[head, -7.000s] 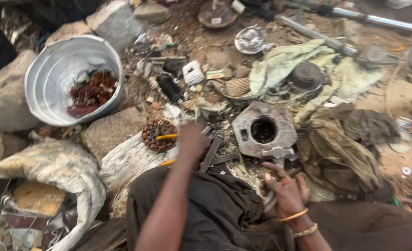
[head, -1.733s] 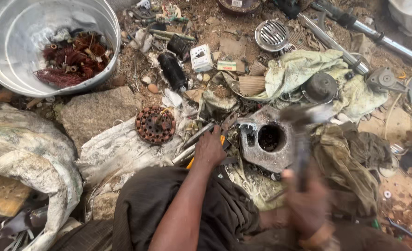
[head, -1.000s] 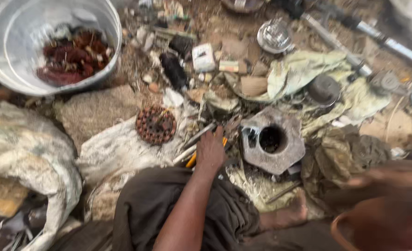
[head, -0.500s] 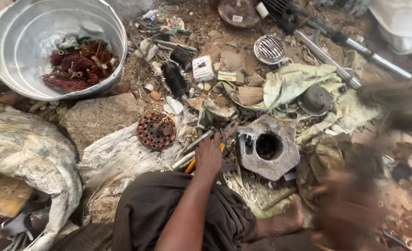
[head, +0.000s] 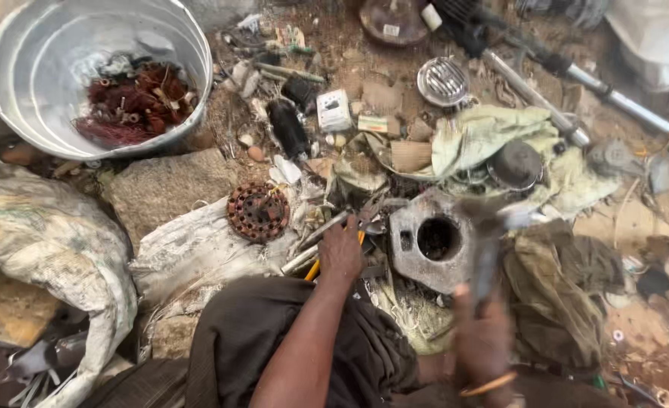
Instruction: The person sits on the ground and uses a hammer and pliers to work on a metal part placed on a stone anvil. They repeatedly strike the part with the hammer and adjust it with pliers, surrounded by various tools and debris.
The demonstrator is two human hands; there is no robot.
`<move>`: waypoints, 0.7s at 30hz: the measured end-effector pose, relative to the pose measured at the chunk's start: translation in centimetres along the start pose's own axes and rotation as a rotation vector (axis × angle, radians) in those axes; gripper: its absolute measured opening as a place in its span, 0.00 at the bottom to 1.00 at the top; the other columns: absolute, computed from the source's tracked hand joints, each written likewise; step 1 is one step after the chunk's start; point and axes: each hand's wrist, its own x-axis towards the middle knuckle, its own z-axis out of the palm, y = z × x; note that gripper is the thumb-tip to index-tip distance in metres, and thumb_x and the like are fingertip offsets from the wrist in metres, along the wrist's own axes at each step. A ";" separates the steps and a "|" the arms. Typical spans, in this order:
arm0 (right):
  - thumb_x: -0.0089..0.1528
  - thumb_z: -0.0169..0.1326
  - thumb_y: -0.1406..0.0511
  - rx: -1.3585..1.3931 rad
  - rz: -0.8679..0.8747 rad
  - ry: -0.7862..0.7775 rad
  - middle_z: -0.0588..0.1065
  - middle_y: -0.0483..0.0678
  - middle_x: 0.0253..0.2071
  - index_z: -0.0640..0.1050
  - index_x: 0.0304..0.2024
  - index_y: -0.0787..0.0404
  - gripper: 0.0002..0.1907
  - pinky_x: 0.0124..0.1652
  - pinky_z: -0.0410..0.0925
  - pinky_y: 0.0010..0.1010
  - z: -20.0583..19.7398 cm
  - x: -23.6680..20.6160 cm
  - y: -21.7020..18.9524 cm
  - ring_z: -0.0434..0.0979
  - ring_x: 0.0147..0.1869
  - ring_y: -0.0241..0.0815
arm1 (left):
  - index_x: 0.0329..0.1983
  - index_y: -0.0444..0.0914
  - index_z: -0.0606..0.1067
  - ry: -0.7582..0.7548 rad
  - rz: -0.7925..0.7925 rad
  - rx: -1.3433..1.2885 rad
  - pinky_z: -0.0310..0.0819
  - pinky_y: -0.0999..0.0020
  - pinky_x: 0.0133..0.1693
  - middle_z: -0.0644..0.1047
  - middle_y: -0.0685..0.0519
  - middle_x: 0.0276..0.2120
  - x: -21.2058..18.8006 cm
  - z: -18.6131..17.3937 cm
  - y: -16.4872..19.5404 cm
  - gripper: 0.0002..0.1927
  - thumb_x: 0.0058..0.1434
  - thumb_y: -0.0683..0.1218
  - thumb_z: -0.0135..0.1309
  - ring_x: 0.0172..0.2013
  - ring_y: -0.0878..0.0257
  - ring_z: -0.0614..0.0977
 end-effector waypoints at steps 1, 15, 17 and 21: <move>0.69 0.51 0.56 0.115 -0.029 0.011 0.71 0.53 0.27 0.75 0.47 0.62 0.16 0.27 0.67 0.44 -1.6 0.2 -1.1 0.70 0.28 0.48 | 0.67 0.37 0.62 0.043 0.021 -0.010 0.74 0.42 0.45 0.74 0.36 0.45 0.0 -0.1 0.0 0.31 0.60 0.40 0.55 0.46 0.38 0.78; 0.67 0.55 0.60 0.477 0.240 -0.215 0.72 0.51 0.27 0.70 0.54 0.55 0.15 0.23 0.64 0.37 0.9 -0.5 10.7 0.69 0.25 0.42 | 0.68 0.42 0.59 -0.254 -0.235 -0.583 0.76 0.52 0.41 0.80 0.38 0.43 0.1 -4.2 0.9 0.41 0.48 0.39 0.56 0.39 0.47 0.83; 0.67 0.54 0.60 0.444 0.217 -0.214 0.74 0.53 0.32 0.69 0.57 0.56 0.18 0.27 0.66 0.37 0.6 -0.4 10.4 0.71 0.29 0.44 | 0.71 0.43 0.53 -0.333 -0.234 -0.599 0.76 0.54 0.39 0.80 0.40 0.42 -1.1 -5.4 1.5 0.45 0.49 0.40 0.57 0.37 0.49 0.83; 0.69 0.52 0.60 0.281 -0.060 -0.078 0.77 0.56 0.42 0.67 0.65 0.59 0.24 0.36 0.69 0.38 -2.1 -0.7 5.8 0.75 0.39 0.46 | 0.72 0.46 0.54 -0.525 -0.122 -0.648 0.76 0.58 0.35 0.79 0.40 0.42 -4.0 -7.2 3.0 0.44 0.51 0.41 0.56 0.36 0.52 0.81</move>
